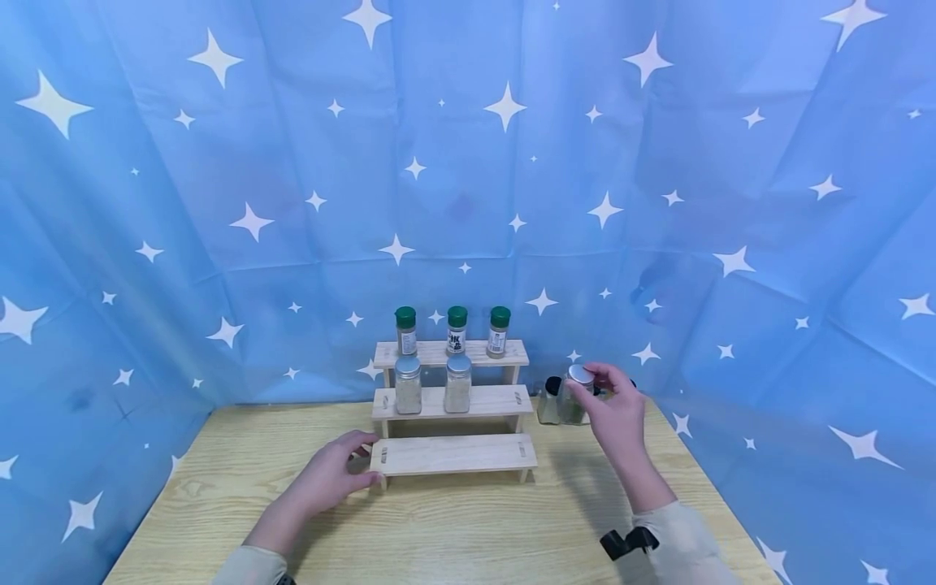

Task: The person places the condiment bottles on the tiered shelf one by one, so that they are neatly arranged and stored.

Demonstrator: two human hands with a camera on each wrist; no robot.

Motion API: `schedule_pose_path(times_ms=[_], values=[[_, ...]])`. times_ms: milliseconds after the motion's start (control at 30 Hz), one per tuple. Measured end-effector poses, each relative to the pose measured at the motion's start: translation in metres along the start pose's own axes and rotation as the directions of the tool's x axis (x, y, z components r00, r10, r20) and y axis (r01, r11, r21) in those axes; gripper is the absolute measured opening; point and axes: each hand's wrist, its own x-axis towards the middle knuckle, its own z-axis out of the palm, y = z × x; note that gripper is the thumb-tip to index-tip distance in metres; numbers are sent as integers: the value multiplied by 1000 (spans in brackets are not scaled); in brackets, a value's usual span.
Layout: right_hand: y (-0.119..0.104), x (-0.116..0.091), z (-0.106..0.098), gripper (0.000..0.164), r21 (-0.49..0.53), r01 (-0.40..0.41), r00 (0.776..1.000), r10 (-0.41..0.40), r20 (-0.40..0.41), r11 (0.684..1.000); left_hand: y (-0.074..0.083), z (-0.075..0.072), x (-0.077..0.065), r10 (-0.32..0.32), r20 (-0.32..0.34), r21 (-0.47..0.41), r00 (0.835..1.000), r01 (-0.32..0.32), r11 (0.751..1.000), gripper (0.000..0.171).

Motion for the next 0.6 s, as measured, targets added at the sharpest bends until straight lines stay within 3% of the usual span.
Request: schedule_pose_path(times_ms=[600], values=[[-24, 3, 43, 40, -2, 66, 996, -65, 60, 998, 0, 0, 1, 0, 1, 8, 1000, 0, 1000, 70]])
